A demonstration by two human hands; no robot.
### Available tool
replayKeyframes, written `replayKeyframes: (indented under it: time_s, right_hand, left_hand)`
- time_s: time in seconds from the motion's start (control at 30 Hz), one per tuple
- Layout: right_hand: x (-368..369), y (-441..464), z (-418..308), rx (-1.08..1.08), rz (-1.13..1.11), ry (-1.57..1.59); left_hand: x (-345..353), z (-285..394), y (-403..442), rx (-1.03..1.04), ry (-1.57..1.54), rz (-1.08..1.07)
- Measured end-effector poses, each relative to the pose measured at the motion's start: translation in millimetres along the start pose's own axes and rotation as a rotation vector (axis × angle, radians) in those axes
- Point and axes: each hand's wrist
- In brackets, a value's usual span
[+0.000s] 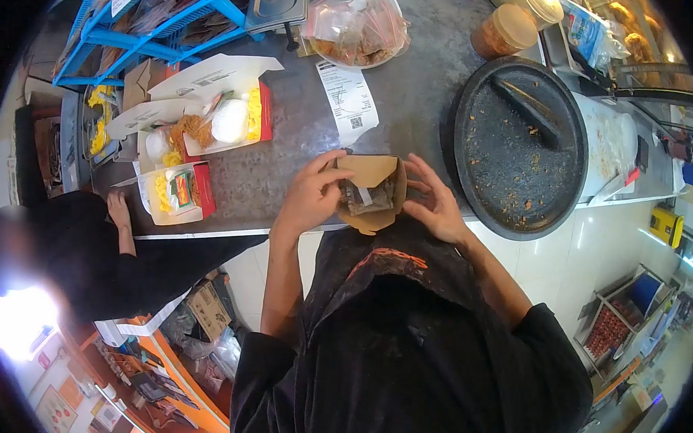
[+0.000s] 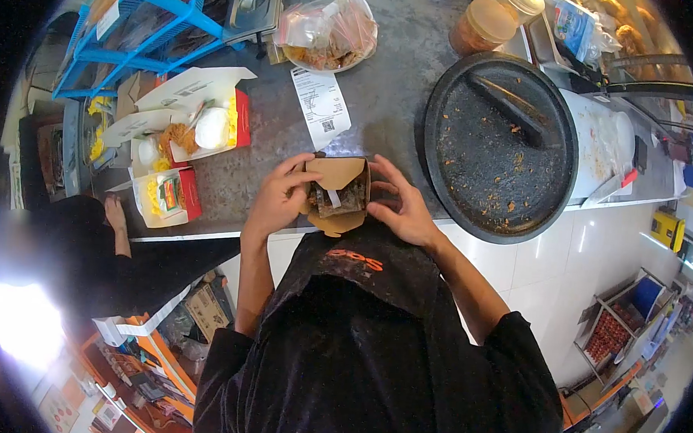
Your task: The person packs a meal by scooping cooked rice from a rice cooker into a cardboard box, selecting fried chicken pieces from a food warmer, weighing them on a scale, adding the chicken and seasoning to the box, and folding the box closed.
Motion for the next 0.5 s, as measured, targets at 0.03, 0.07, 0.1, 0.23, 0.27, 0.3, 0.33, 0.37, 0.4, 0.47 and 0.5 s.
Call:
replayKeyframes:
  time_s: [0.03, 0.07, 0.1, 0.23, 0.27, 0.3, 0.33, 0.37, 0.4, 0.47, 0.5]
  right_hand:
    - [-2, 4, 6, -0.017, 0.021, -0.093]
    - [-4, 11, 11, -0.034, 0.043, -0.185]
    - [-5, 16, 16, -0.048, 0.064, -0.276]
    - [12, 30, 4, 0.058, 0.161, -0.45]
    - [16, 33, 3, 0.055, 0.191, -0.532]
    - [17, 34, 3, 0.055, 0.221, -0.616]
    - [16, 37, 11, 0.004, 0.23, -0.668]
    - [14, 43, 24, -0.048, 0.239, -0.72]
    - [12, 46, 35, -0.1, 0.247, -0.772]
    - [9, 40, 21, 0.004, 0.173, -0.613]
    - [7, 35, 12, 0.056, 0.137, -0.532]
  left_hand:
    - [3, 4, 0, -0.022, 0.018, 0.004]
    - [6, 6, 1, -0.045, 0.037, 0.008]
    - [8, 5, 2, -0.027, 0.047, 0.017]
    - [14, 9, 4, 0.004, 0.138, 0.047]
    - [15, 11, 5, 0.002, 0.17, 0.057]
    - [15, 9, 5, 0.012, 0.19, 0.037]
    - [16, 6, 4, 0.02, 0.208, 0.018]
    - [17, 5, 4, 0.029, 0.227, 0.0]
    - [15, 8, 3, 0.052, 0.17, 0.009]
    - [8, 15, 2, 0.1, 0.058, 0.034]
    - [3, 5, 0, 0.065, -0.178, 0.019]
Point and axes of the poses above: each hand's wrist, its own y-axis towards the middle knuckle, its own x-axis out of the palm, z = x × y, and after that the axes turned 8 degrees about x, right-handed
